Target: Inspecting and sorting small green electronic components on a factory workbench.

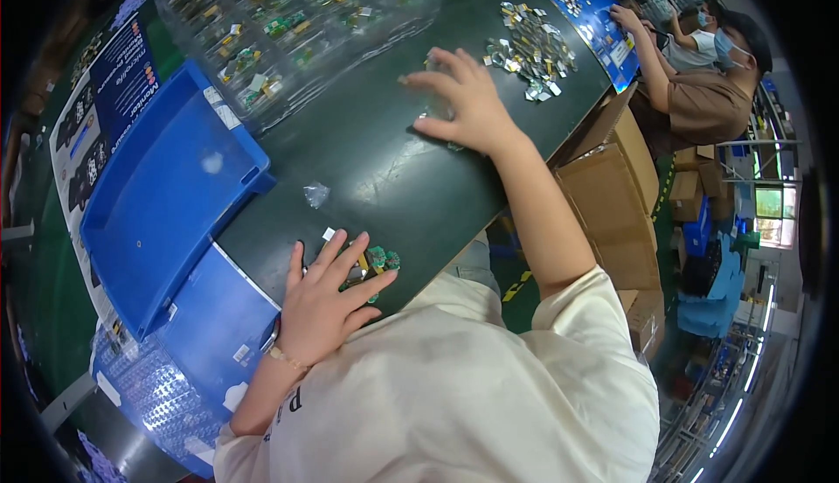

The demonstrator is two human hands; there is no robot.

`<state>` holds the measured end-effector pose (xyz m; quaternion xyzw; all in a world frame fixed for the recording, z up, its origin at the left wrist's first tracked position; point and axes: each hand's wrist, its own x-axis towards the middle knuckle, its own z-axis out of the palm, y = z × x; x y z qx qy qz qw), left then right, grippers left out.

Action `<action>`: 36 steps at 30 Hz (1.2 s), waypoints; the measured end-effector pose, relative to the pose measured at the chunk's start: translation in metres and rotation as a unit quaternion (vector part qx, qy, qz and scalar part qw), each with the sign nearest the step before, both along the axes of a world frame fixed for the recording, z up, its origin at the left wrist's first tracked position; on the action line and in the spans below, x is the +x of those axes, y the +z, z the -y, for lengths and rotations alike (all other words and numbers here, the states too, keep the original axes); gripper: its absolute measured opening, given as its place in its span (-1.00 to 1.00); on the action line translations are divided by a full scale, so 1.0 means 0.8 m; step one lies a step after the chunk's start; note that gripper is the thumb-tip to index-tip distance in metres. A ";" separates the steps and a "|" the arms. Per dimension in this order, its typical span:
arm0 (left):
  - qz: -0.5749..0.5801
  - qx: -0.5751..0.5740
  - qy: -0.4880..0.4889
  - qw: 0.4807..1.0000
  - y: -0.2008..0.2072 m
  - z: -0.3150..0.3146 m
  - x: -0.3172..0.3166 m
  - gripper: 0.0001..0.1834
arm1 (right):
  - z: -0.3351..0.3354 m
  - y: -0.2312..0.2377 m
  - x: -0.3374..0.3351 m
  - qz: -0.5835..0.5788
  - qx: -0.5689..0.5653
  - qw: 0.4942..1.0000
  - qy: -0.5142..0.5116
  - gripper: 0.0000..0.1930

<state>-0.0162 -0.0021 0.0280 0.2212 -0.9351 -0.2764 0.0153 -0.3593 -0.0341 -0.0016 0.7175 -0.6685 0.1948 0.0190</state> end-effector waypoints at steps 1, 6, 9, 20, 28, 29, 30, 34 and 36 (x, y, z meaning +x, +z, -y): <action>-0.015 0.005 0.013 1.000 0.002 0.000 0.000 -0.53 | -0.004 0.000 0.008 0.013 0.001 1.000 0.024 -0.41; -0.051 0.024 0.027 0.998 -0.005 0.001 0.001 -0.62 | -0.040 0.012 0.063 0.042 0.035 0.993 0.105 -0.48; -0.080 0.045 0.042 0.995 -0.008 0.003 0.005 -0.66 | -0.049 0.018 0.084 0.063 0.057 0.988 0.129 -0.52; -0.193 0.075 0.095 0.974 -0.004 0.005 0.007 -0.50 | -0.054 0.046 0.130 0.036 0.062 0.997 0.043 -0.71; -0.271 0.130 0.148 0.942 -0.003 0.013 0.014 -0.69 | -0.047 0.037 0.136 0.037 0.015 0.999 -0.013 -0.76; -0.271 0.130 0.149 0.942 -0.004 0.012 0.014 -0.69 | -0.046 0.035 0.130 0.076 0.006 0.997 0.002 -0.76; -0.277 0.147 0.165 0.935 -0.006 0.011 0.014 -0.74 | -0.045 0.036 0.125 0.077 0.005 0.997 0.005 -0.76; -0.298 0.217 0.199 0.908 -0.009 0.010 0.020 -0.82 | -0.046 0.047 0.116 0.067 0.017 0.998 0.002 -0.79; -0.312 0.273 0.233 0.880 -0.009 0.005 0.021 -0.83 | -0.048 0.052 0.117 0.049 -0.001 0.999 -0.013 -0.80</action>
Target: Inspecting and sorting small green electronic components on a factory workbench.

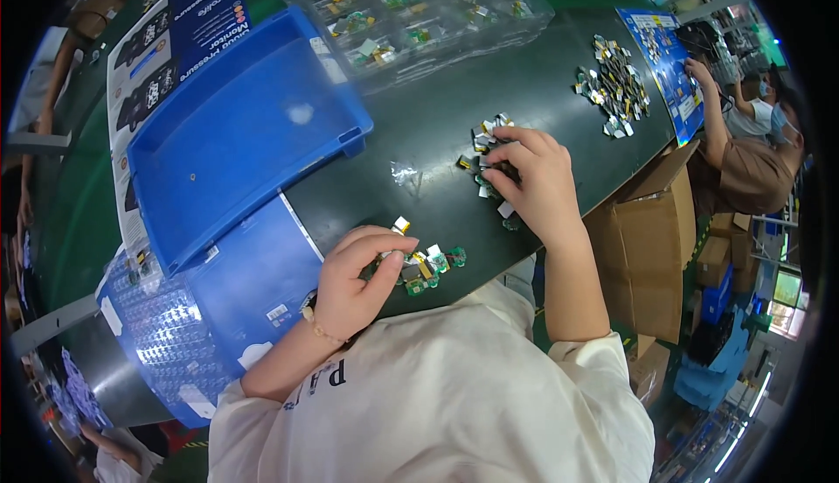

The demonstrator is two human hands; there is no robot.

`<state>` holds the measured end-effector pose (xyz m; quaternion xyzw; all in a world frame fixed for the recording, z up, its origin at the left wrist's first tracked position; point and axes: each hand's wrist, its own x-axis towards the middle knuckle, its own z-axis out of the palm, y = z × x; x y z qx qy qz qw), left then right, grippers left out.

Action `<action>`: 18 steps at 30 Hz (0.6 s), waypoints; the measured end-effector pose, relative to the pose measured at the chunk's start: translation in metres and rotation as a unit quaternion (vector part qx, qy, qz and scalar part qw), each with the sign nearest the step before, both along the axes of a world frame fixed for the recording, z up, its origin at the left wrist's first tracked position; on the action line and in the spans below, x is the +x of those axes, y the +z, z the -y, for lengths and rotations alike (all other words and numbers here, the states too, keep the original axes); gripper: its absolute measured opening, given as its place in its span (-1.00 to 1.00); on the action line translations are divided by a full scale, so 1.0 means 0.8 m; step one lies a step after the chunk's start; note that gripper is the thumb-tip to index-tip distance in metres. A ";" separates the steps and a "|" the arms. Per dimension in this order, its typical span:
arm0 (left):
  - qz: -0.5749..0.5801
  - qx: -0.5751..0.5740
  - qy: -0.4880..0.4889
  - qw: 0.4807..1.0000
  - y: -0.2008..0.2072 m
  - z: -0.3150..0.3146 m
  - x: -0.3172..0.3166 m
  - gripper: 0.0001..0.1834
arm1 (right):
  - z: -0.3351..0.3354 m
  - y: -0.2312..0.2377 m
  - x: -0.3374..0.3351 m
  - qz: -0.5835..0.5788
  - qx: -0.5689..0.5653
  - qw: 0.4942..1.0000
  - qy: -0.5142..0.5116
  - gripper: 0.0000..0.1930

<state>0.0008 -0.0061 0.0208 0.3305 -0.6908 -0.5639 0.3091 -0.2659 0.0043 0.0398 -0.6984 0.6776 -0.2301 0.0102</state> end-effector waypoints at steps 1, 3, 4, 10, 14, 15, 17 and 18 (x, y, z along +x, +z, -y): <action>-0.025 0.066 0.020 0.997 0.000 -0.002 0.000 -0.83 | 0.000 0.000 -0.001 0.001 -0.004 1.000 0.004 -0.80; -0.063 0.089 0.027 0.994 -0.005 -0.004 -0.002 -0.84 | 0.000 -0.003 0.000 0.021 -0.060 0.998 0.024 -0.79; -0.101 0.116 0.030 0.988 -0.007 -0.004 -0.001 -0.85 | -0.001 -0.003 0.005 0.021 -0.064 0.997 0.027 -0.79; -0.124 0.279 -0.066 0.950 -0.002 -0.008 0.005 -0.85 | -0.017 0.010 0.069 0.243 -0.120 0.957 0.107 -0.80; -0.114 0.263 -0.059 0.956 -0.010 -0.008 0.009 -0.77 | -0.022 0.012 0.107 0.159 -0.129 0.961 0.186 -0.81; -0.090 0.217 -0.060 0.970 -0.019 -0.008 0.014 -0.72 | -0.021 0.006 0.115 0.176 -0.154 0.953 0.194 -0.81; -0.145 0.274 -0.034 0.950 -0.029 -0.011 0.014 -0.69 | -0.020 0.000 0.127 0.197 -0.194 0.941 0.196 -0.78; -0.199 0.330 -0.008 0.923 -0.032 -0.011 0.013 -0.67 | -0.019 -0.002 0.128 0.198 -0.193 0.941 0.197 -0.78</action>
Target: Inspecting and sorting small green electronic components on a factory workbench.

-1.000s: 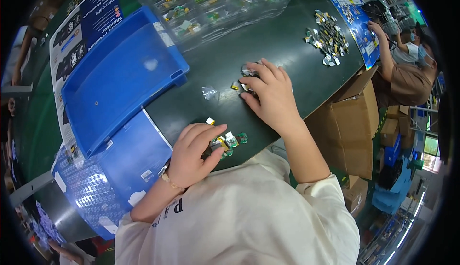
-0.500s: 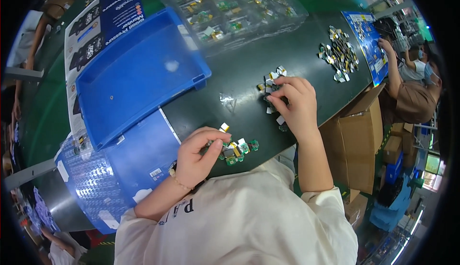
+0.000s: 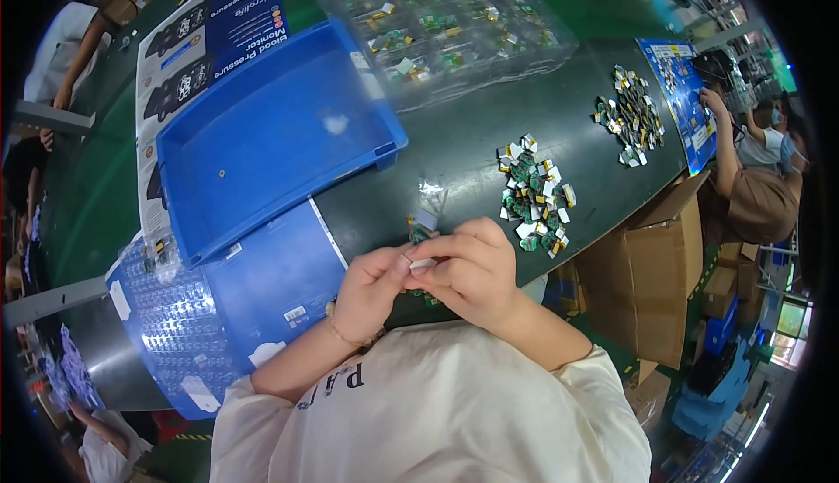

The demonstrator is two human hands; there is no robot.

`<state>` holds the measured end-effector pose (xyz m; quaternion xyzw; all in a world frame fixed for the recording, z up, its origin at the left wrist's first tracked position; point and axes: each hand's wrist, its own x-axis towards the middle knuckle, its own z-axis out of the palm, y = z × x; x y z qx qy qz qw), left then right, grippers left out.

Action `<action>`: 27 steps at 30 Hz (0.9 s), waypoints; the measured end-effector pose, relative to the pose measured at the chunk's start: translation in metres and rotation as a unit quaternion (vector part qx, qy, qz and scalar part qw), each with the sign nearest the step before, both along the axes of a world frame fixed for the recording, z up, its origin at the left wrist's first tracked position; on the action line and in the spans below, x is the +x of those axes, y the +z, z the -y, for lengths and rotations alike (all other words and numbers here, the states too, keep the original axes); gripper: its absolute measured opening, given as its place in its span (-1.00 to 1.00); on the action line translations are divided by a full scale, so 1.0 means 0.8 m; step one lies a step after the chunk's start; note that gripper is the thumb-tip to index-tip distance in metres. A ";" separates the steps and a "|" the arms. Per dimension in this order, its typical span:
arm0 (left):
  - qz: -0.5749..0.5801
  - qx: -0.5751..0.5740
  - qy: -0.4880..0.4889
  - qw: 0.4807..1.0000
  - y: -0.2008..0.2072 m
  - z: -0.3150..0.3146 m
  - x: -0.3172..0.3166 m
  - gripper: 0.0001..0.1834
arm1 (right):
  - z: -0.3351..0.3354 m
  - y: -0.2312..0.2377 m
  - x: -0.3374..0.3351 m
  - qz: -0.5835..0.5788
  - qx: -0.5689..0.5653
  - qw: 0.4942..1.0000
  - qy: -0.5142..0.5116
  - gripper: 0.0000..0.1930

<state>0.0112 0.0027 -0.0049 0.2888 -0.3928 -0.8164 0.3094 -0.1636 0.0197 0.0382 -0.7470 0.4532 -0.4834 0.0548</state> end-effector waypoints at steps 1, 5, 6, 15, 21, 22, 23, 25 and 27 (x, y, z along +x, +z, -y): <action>0.000 0.001 0.001 1.000 0.001 0.000 -0.001 -0.67 | 0.001 -0.001 0.000 -0.002 0.001 1.000 -0.007 -0.78; -0.174 0.108 0.021 0.979 0.005 0.001 -0.004 -0.67 | -0.001 -0.003 0.001 0.005 0.029 0.999 -0.018 -0.79; -0.200 0.115 0.017 0.973 0.006 0.002 -0.004 -0.67 | -0.001 -0.003 0.001 0.005 0.030 0.999 -0.018 -0.79; -0.160 0.134 0.087 0.974 -0.001 0.008 -0.006 -0.75 | 0.016 -0.001 -0.009 -0.021 0.047 0.998 0.022 -0.76; -0.080 0.118 0.146 0.979 0.007 0.012 -0.008 -0.78 | 0.026 0.000 -0.028 -0.025 0.141 0.979 0.147 -0.45; -0.081 0.118 0.161 0.977 0.006 0.012 -0.008 -0.77 | 0.027 0.002 -0.031 -0.026 0.142 0.978 0.149 -0.45; -0.083 0.119 0.175 0.974 0.006 0.011 -0.008 -0.76 | 0.029 0.005 -0.035 -0.032 0.160 0.973 0.166 -0.46; -0.094 0.125 0.181 0.971 0.009 0.014 -0.008 -0.78 | 0.037 0.013 -0.041 -0.037 0.176 0.964 0.196 -0.48; -0.106 0.132 0.187 0.968 0.008 0.017 -0.006 -0.79 | 0.047 0.021 -0.040 -0.024 0.154 0.968 0.198 -0.50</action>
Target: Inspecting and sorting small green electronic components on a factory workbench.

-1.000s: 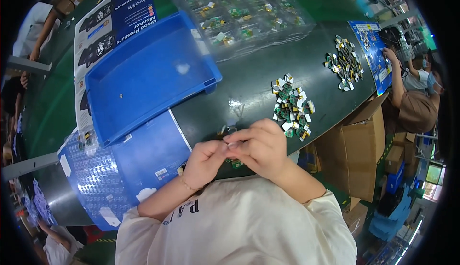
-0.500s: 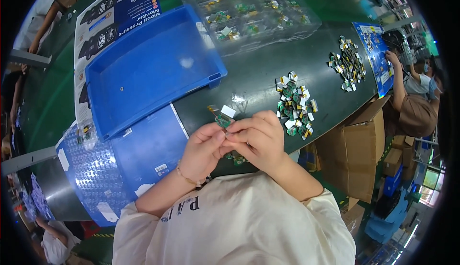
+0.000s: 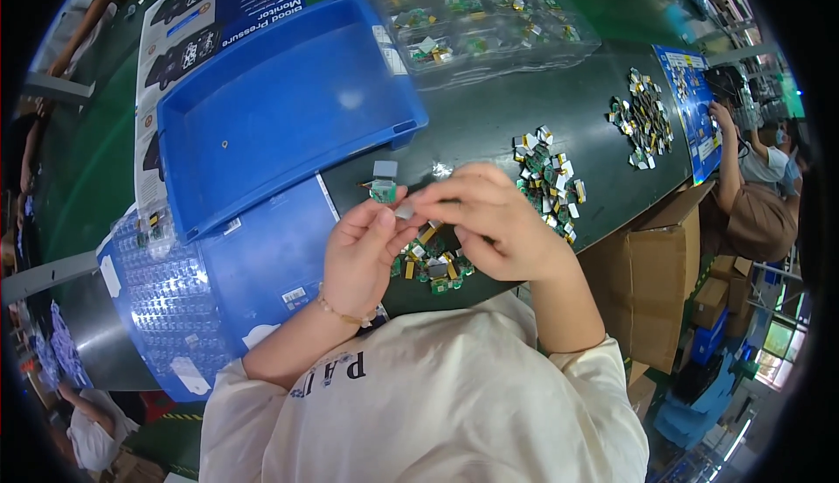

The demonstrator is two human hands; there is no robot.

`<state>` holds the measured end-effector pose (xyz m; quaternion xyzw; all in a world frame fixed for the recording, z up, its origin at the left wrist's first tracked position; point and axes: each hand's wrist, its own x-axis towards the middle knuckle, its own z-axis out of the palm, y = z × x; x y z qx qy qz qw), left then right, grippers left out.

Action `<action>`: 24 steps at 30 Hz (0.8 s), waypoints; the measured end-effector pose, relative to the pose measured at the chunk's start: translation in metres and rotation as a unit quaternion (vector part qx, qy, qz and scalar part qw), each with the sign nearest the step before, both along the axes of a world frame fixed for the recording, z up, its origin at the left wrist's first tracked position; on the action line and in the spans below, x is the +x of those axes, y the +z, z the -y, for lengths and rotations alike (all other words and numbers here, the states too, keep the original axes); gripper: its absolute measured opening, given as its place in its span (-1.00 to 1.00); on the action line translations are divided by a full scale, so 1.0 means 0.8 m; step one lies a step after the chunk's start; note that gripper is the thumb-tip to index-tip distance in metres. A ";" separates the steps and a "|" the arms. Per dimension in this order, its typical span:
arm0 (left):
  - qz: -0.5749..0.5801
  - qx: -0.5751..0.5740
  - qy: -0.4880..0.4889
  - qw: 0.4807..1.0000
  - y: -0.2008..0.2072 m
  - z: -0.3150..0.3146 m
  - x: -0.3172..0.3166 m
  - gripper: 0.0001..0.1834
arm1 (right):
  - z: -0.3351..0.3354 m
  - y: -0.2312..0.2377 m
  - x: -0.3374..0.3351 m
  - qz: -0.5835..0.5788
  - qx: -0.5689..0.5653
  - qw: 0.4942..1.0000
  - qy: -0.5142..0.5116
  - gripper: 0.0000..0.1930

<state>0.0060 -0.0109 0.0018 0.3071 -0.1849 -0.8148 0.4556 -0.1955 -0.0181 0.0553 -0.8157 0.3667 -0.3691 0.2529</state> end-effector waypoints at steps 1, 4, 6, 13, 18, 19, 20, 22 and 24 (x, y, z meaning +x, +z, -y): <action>-0.013 0.000 -0.012 1.000 -0.004 0.001 0.003 -0.79 | 0.006 0.005 0.000 0.017 -0.019 1.000 -0.002 -0.51; -0.020 -0.006 -0.012 1.000 0.005 0.003 0.001 -0.78 | 0.033 0.013 0.012 0.019 -0.036 0.999 0.016 -0.54; -0.032 -0.004 0.004 0.999 0.009 0.004 0.000 -0.74 | 0.040 0.012 0.025 0.019 -0.027 0.998 0.047 -0.56; -0.074 0.004 0.041 0.996 0.004 0.005 0.000 -0.67 | 0.025 -0.003 0.025 -0.003 -0.017 0.999 0.036 -0.52; 0.036 -0.057 -0.002 0.998 0.000 0.004 0.004 -0.71 | 0.015 -0.005 0.013 -0.035 -0.007 0.999 0.022 -0.53; 0.078 -0.074 0.003 0.994 0.003 0.004 0.003 -0.73 | 0.012 -0.005 0.012 -0.042 -0.007 0.999 0.021 -0.54; 0.078 -0.073 0.002 0.994 0.001 0.004 0.002 -0.73 | 0.009 -0.003 0.012 -0.042 -0.006 0.999 0.019 -0.54; 0.061 -0.070 0.028 0.995 -0.004 0.002 0.001 -0.74 | 0.006 0.002 0.012 -0.057 0.012 0.998 0.010 -0.56; 0.039 -0.054 0.039 0.997 -0.003 0.004 -0.001 -0.74 | 0.002 -0.001 0.006 -0.029 0.031 0.998 0.044 -0.59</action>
